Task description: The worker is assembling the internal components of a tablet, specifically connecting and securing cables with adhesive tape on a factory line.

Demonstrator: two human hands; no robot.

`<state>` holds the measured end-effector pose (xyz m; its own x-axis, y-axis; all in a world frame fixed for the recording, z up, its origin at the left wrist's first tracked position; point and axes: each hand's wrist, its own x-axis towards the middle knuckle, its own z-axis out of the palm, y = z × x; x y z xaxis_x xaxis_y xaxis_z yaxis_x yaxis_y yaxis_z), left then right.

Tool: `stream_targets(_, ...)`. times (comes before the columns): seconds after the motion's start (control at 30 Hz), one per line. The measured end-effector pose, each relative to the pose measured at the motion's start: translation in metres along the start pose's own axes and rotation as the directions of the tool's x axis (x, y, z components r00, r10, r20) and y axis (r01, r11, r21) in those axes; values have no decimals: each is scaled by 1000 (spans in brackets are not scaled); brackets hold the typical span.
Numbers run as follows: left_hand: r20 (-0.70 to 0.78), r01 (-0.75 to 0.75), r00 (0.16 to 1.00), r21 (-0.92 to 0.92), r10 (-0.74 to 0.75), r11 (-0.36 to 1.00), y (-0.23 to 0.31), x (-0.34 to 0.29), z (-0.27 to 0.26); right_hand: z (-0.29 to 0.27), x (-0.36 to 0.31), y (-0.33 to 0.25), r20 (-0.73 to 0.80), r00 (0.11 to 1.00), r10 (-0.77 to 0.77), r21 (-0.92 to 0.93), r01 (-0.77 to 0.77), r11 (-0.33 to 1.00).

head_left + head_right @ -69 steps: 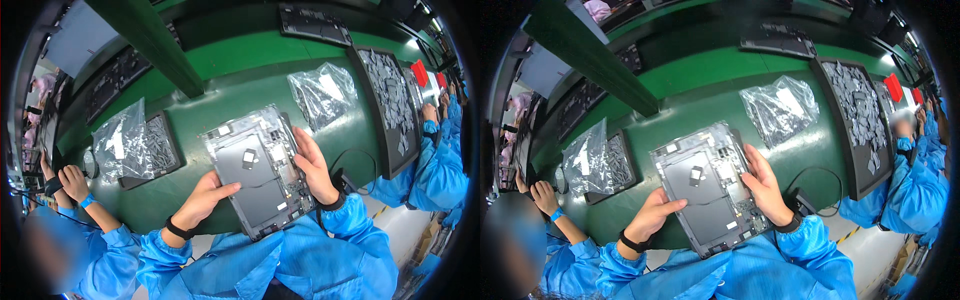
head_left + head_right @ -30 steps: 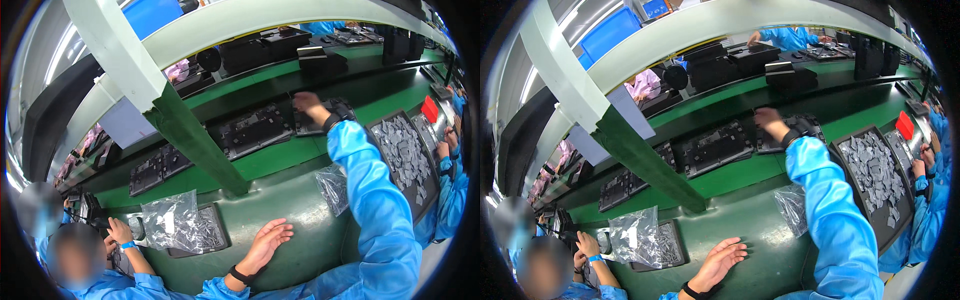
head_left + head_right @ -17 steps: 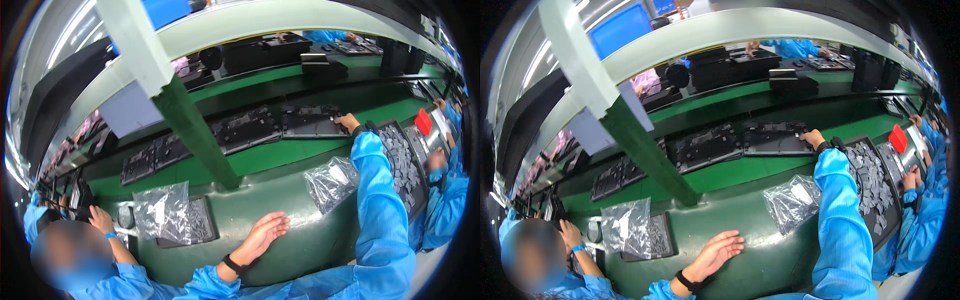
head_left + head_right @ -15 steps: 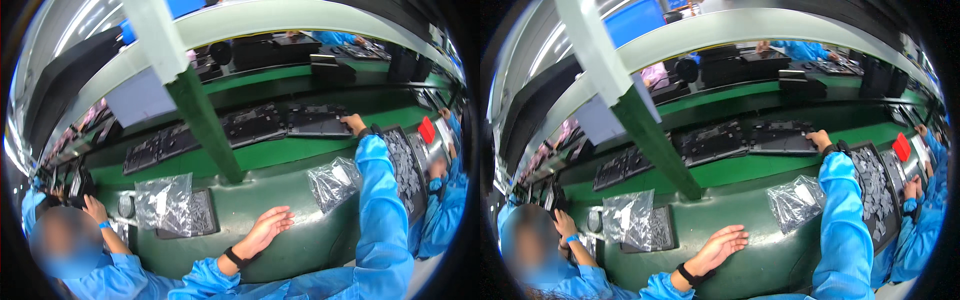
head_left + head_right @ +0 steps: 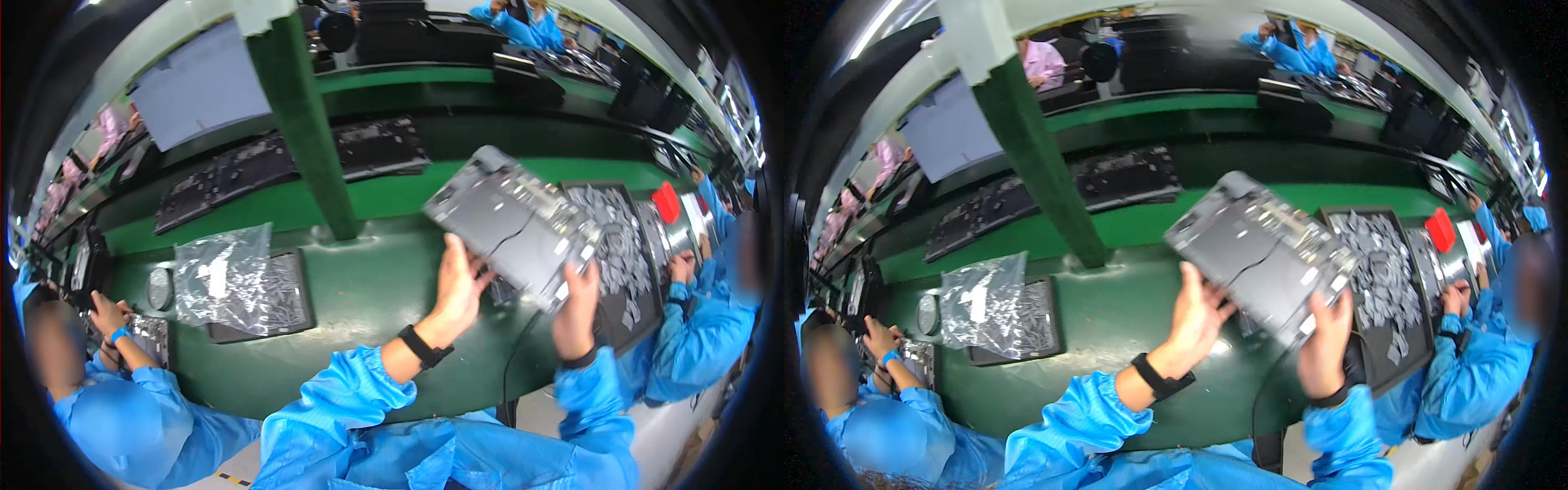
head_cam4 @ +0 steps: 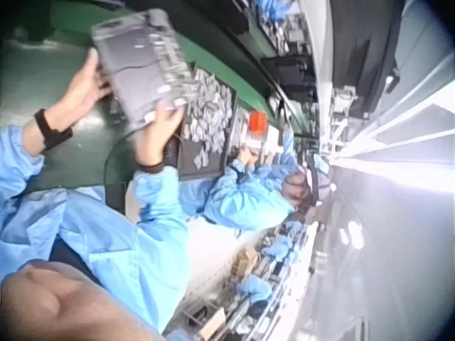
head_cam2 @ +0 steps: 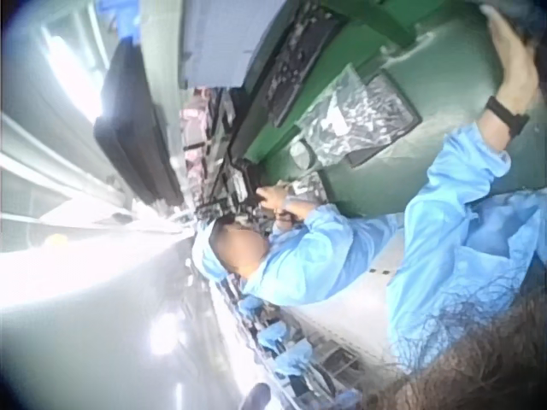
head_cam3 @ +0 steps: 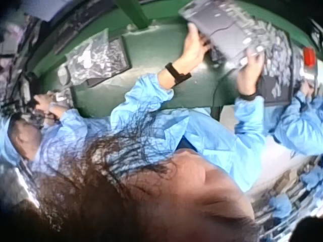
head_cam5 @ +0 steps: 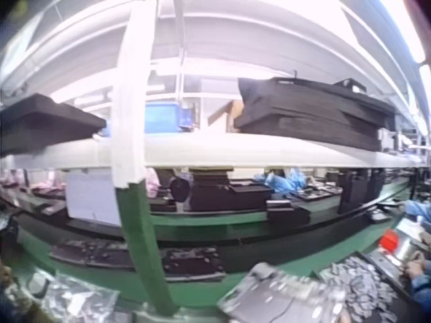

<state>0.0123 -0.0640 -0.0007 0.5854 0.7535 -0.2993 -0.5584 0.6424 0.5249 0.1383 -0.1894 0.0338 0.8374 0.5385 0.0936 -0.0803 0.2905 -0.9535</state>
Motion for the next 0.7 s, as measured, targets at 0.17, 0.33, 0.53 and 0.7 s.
stream_targets(0.17,-115,-21,993,146,38,989,28,-33,-29,6,-139,37,46,989,137,205,-144,968)
stream_targets(0.33,-155,152,983,353,-103,923,83,-83,-82,-36,-166,36,119,993,15,-70,-7,998)
stream_targets(0.53,-228,287,953,465,-201,838,81,-110,-114,20,-65,7,815,540,-208,-460,823,332)
stream_targets(0.7,-216,295,954,561,-207,773,85,-106,-131,69,-29,36,950,308,-58,-309,951,-13)
